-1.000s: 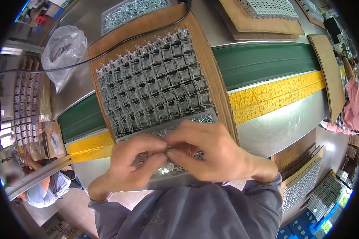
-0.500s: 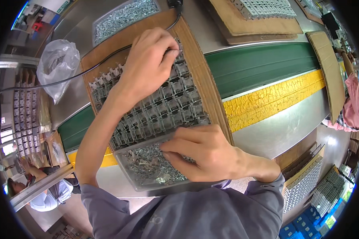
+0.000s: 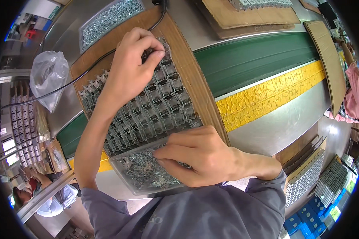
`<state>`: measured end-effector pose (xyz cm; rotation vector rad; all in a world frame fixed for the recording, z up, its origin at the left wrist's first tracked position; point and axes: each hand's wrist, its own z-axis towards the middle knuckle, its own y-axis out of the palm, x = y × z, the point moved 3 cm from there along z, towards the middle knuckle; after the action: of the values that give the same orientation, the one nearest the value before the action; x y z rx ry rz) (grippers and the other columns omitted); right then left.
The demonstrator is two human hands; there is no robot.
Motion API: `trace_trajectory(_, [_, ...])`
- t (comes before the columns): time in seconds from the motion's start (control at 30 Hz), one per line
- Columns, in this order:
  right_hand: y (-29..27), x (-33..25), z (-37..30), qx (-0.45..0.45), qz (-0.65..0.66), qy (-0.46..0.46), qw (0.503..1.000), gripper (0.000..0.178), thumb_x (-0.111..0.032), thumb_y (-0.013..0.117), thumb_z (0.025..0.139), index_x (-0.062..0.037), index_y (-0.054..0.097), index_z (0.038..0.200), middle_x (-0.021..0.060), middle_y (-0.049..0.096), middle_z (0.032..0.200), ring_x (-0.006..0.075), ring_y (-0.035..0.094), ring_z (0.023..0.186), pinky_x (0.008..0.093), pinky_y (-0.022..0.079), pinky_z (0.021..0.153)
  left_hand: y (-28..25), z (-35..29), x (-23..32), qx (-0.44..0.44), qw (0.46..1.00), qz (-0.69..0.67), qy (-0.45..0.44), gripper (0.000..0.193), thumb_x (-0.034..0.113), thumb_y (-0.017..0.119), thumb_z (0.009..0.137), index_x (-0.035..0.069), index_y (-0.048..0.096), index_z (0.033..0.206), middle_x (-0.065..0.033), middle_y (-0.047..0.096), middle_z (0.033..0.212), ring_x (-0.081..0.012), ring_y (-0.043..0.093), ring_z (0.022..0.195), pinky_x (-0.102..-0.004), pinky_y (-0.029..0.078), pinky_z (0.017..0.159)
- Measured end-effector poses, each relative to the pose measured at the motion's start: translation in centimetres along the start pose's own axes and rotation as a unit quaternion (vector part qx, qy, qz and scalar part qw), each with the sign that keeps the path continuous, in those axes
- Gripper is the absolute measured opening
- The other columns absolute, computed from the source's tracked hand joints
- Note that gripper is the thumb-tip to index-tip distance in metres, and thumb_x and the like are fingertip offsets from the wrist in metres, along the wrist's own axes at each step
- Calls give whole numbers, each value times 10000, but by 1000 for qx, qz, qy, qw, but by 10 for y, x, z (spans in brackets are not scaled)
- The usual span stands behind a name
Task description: Assembling small electronic components into a grid frame at a manual assembly station.
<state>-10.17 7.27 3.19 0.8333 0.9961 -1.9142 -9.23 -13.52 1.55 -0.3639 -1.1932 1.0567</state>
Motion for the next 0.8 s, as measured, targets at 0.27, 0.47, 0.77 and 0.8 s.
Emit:
trace_trajectory(0.27, [-1, -1, 0, -10, 8, 4, 1000, 220, 59, 757, 727, 32, 716, 942, 97, 641, 702, 219, 599, 520, 335, 439, 459, -2, 0, 3, 4, 998, 54, 35, 80, 106, 695, 877, 33, 669, 894, -59, 617, 996, -266, 573, 1022, -408, 393, 996])
trace_trajectory(0.47, [-4, -4, -1, -9, -2, 1, 1000, 215, 54, 755, 732, 28, 718, 942, 92, 643, 707, 215, 588, 515, 333, 436, 465, 3, 12, 4, 17, 998, 60, 27, 103, 118, 706, 866, 23, 684, 900, -71, 637, 955, -279, 582, 1011, -411, 409, 964])
trace_trajectory(0.77, [10, -18, 6, -30, -79, 19, 996, 245, -8, 700, 587, 10, 705, 831, 81, 563, 606, 230, 520, 525, 344, 388, 518, -29, -30, 18, 173, 968, 108, 148, 111, 145, 722, 801, 60, 654, 776, -93, 655, 864, -311, 643, 886, -458, 491, 852])
trace_trajectory(0.8, [9, -18, -3, -17, -79, 53, 995, 228, 4, 673, 607, 14, 695, 834, 101, 595, 677, 210, 544, 582, 336, 396, 543, -51, -49, 33, 214, 958, 97, 163, 142, 144, 739, 785, 56, 632, 751, -92, 650, 851, -295, 647, 843, -438, 499, 821])
